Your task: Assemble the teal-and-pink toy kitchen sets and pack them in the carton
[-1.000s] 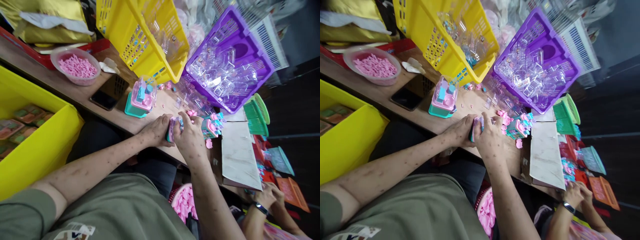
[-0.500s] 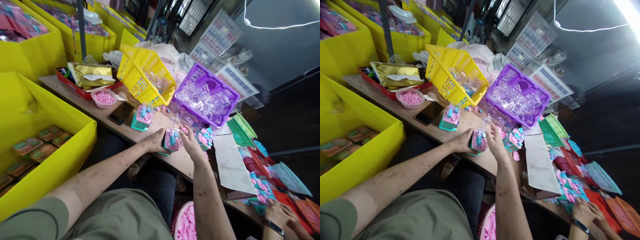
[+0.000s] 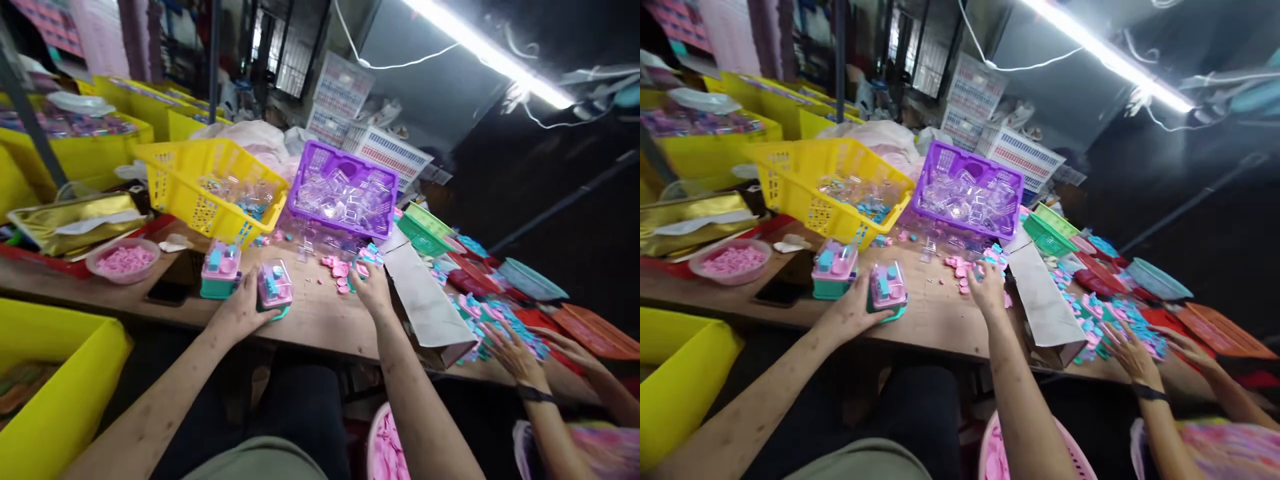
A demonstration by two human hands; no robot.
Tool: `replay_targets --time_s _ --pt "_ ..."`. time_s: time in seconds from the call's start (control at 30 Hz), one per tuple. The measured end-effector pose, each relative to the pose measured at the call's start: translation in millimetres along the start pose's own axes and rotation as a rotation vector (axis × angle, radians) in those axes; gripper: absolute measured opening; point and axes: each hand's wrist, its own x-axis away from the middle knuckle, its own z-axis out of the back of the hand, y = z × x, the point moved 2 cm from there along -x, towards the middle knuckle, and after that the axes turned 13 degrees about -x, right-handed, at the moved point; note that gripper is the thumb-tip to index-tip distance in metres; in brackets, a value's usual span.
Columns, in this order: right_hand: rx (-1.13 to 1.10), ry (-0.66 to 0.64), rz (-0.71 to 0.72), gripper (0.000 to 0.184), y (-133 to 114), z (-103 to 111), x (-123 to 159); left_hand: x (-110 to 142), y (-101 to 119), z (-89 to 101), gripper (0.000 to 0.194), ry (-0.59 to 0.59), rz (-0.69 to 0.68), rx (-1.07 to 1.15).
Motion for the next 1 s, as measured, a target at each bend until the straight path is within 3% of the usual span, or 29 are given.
replay_targets --time_s 0.1,0.23,0.33,0.4,0.43,0.5,0.63,0.7,0.77,0.83,0.9,0.93,1.0 --pt "0.083 0.166 0.007 0.081 31 19 -30 0 15 18.4 0.113 0.007 0.07 -0.215" --pt "0.116 0.185 0.023 0.073 59 23 -37 14 46 56.2 0.098 0.168 0.133 -0.411" --pt "0.129 0.196 0.079 0.075 63 40 -22 33 64 78.6 0.061 0.322 0.016 -0.318" --pt "0.13 0.189 0.139 0.081 58 58 -6 43 74 78.1 0.04 0.263 -0.112 -0.125" --pt "0.119 0.156 0.181 0.086 53 65 3 45 78 71.7 0.034 0.176 -0.166 -0.01" --pt "0.048 -0.051 0.27 0.093 40 71 22 41 86 47.3 0.038 -0.018 -0.211 0.189" --pt "-0.128 -0.642 0.278 0.099 14 47 56 11 87 -23.2 0.102 -0.215 -0.223 0.383" --pt "-0.15 -0.821 0.279 0.103 5 30 59 -6 82 -52.9 0.126 -0.292 -0.268 0.479" --pt "-0.23 -0.944 0.247 0.107 1 15 46 -17 75 -71.0 0.137 -0.331 -0.291 0.564" --pt "-0.303 -0.943 0.192 0.094 1 0 15 -22 69 -78.8 0.142 -0.309 -0.28 0.587" --pt "-0.232 -0.771 0.203 0.078 4 -23 -29 -21 65 -81.3 0.147 -0.271 -0.269 0.556" --pt "-0.107 -0.63 0.251 0.077 6 -38 -53 -20 65 -82.0 0.148 -0.259 -0.27 0.538" --pt "-0.001 -0.546 0.284 0.096 11 -76 -94 -18 65 -83.7 0.148 -0.257 -0.281 0.511"
